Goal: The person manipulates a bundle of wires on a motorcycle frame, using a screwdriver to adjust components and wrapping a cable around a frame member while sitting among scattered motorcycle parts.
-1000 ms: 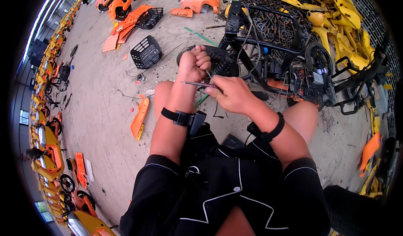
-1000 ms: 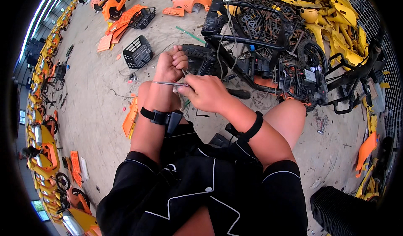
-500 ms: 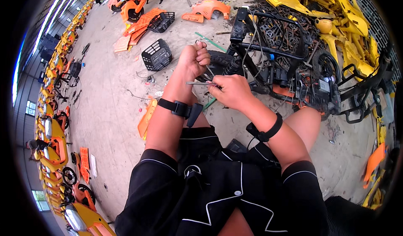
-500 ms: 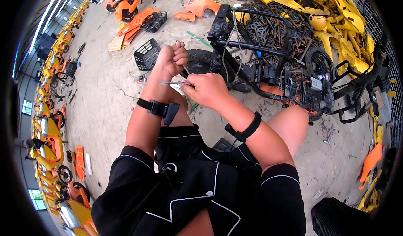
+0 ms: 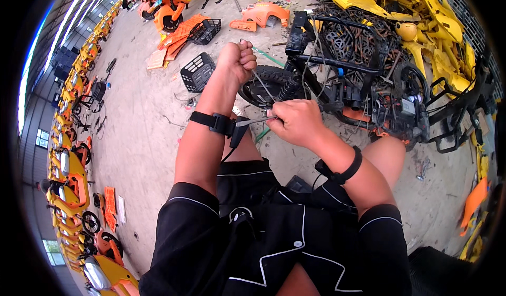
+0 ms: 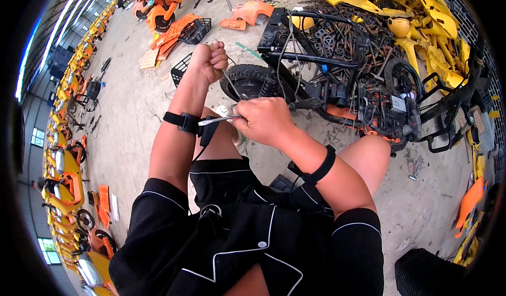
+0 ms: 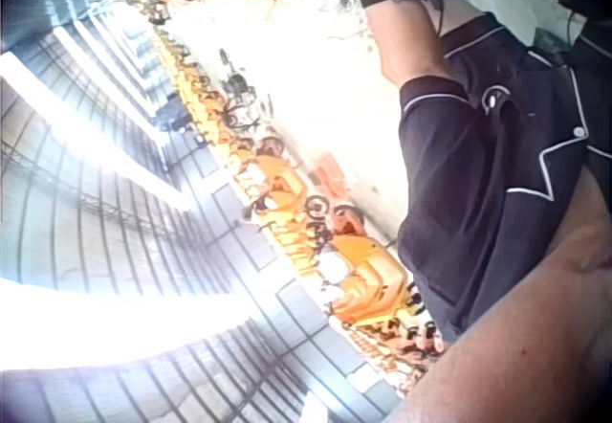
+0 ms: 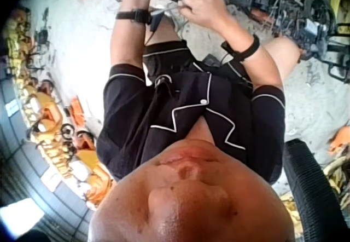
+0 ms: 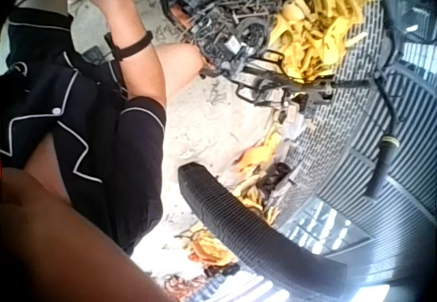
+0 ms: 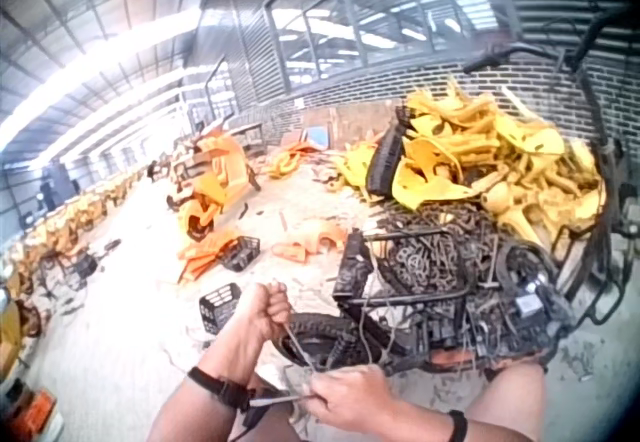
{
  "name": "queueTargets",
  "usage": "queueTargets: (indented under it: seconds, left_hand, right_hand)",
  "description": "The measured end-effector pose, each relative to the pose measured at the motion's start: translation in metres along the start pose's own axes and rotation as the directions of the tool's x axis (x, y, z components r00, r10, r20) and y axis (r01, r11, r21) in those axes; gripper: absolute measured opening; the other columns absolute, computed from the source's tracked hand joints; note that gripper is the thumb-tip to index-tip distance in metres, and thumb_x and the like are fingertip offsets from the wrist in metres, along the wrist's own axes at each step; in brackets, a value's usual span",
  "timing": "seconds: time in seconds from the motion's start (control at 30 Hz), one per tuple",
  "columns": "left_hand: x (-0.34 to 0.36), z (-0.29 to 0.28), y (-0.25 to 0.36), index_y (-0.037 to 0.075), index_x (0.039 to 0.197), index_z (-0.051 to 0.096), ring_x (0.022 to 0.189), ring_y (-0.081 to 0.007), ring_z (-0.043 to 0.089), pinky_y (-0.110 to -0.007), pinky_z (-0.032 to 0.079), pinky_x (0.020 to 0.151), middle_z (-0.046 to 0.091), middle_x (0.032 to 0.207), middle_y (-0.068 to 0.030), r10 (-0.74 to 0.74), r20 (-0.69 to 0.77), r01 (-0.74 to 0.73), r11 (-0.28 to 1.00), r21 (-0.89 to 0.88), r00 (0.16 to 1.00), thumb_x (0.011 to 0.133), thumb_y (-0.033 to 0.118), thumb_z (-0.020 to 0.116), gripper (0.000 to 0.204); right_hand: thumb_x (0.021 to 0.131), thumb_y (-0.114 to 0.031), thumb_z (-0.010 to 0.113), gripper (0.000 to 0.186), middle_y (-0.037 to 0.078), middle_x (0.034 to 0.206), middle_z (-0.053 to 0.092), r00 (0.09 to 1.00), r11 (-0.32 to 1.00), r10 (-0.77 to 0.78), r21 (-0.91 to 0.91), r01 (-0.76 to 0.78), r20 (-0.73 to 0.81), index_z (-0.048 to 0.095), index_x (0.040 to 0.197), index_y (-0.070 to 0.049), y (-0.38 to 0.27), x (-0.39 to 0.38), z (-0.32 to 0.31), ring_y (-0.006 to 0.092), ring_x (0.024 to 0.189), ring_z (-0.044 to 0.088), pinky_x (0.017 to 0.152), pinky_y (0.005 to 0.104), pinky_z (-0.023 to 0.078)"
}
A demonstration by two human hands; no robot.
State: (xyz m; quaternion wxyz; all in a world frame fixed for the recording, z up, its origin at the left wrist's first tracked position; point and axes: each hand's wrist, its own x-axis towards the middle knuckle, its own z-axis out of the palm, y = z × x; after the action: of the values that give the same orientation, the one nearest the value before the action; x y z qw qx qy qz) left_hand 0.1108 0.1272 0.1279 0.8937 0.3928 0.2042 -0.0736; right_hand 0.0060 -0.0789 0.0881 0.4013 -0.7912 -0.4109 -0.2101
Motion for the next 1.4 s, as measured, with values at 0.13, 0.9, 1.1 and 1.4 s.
queueTargets:
  seconds: [0.13, 0.9, 1.1, 1.4]
  left_hand:
    - [0.002, 0.002, 0.013, 0.007, 0.082, 0.045, 0.040, -0.0055, 0.021, -0.022, 0.014, 0.035, 0.028, 0.053, 0.0068, 0.050, -0.056, -0.048, 0.998, 0.036, 0.997, 0.098, 0.011, 0.036, 0.018]
    - [0.021, -0.048, 0.163, 0.009, 0.074, 0.046, 0.036, -0.0054, 0.021, -0.023, 0.015, 0.032, 0.028, 0.050, 0.0068, 0.319, -0.233, -0.306, 0.948, 0.093, 0.919, 0.093, 0.009, 0.034, 0.023]
    - [0.010, -0.063, 0.196, 0.009, 0.075, 0.044, 0.036, -0.0052, 0.021, -0.021, 0.014, 0.032, 0.027, 0.050, 0.0064, 0.364, -0.330, -0.353, 0.931, 0.097, 0.871, 0.093, 0.008, 0.030, 0.023]
    - [-0.011, -0.118, 0.274, 0.009, 0.071, 0.044, 0.035, -0.0052, 0.018, -0.021, 0.014, 0.032, 0.026, 0.048, 0.0072, 0.428, -0.476, -0.410, 0.900, 0.147, 0.769, 0.094, 0.012, 0.028, 0.028]
  right_hand:
    - [0.068, -0.019, 0.073, 0.017, 0.006, 0.061, 0.061, 1.000, 1.000, -0.022, -0.006, 0.022, 0.021, 0.060, 0.066, -0.009, -0.007, -0.006, -0.010, 0.0268, 0.056, 0.062, 0.048, 0.0376, 0.047]
    - [0.069, -0.018, 0.074, 0.024, 0.006, 0.061, 0.058, 0.985, 0.990, -0.135, 0.048, 0.131, 0.105, 0.053, 0.064, -0.009, -0.031, -0.051, -0.062, 0.0267, 0.054, 0.059, 0.047, 0.0368, 0.044]
    - [0.067, -0.005, 0.070, 0.033, 0.004, 0.049, 0.040, 0.988, 0.978, -0.152, 0.151, 0.147, 0.026, 0.040, 0.054, -0.010, -0.027, -0.056, -0.072, 0.0238, 0.040, 0.042, 0.040, 0.0346, 0.031]
    - [0.065, -0.004, 0.067, 0.033, 0.004, 0.049, 0.035, 0.983, 0.961, -0.103, 0.269, 0.060, 0.150, 0.036, 0.054, -0.010, -0.022, -0.078, -0.108, 0.0234, 0.039, 0.040, 0.039, 0.0337, 0.027]
